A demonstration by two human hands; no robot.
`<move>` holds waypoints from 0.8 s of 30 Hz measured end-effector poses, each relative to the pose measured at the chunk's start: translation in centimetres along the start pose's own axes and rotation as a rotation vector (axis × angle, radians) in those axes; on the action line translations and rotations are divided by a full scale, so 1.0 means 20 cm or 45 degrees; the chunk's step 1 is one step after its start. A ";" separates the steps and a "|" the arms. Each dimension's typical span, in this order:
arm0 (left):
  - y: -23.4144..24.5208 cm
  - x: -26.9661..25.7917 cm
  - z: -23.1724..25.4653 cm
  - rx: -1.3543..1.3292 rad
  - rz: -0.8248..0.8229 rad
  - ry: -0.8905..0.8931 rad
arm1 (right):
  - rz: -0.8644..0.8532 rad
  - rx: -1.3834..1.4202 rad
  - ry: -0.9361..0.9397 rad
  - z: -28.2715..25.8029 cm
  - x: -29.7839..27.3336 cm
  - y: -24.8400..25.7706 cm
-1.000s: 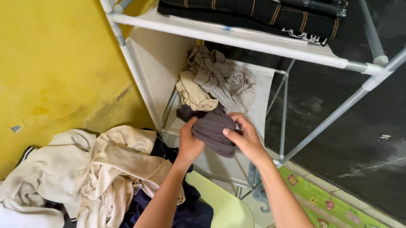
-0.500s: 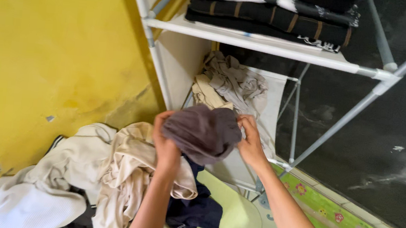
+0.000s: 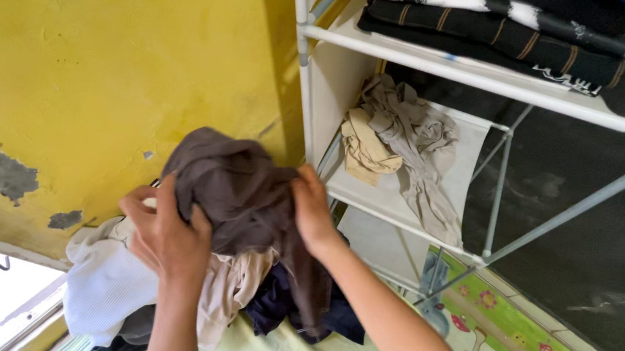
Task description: The person takes several items of clothing from a rack, including pants and shirts, and folds them one by one on a table.
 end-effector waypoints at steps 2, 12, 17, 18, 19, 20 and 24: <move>-0.04 -0.02 -0.04 0.199 -0.045 -0.103 | -0.127 -0.187 0.094 0.01 -0.03 -0.14; -0.63 -0.29 -0.14 0.469 -0.414 -0.556 | -0.408 -1.138 0.123 0.16 -0.14 -0.17; -0.63 -0.19 -0.07 0.184 -0.515 -0.454 | -0.380 -1.082 0.035 0.09 -0.09 0.05; -0.59 -0.17 -0.01 0.044 -0.448 -0.449 | -0.305 -1.103 -0.071 0.08 -0.06 0.14; -0.55 -0.15 0.05 -0.098 -0.377 -0.444 | -0.228 -1.121 -0.173 0.09 -0.03 0.23; -0.54 -0.14 0.12 -0.197 -0.371 -0.470 | -0.151 -1.138 -0.276 0.09 -0.01 0.33; -0.55 -0.13 0.49 -0.510 -0.325 -0.591 | 0.080 -1.387 0.035 -0.04 0.08 0.69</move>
Point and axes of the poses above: each hand's wrist, its own x-axis towards the middle knuckle, its own y-axis out of the back of the hand, z = x × y, the point moved 8 cm from there along x, towards the middle knuckle, and after that the axes turned 15 degrees about x, right-handed, at the moved point
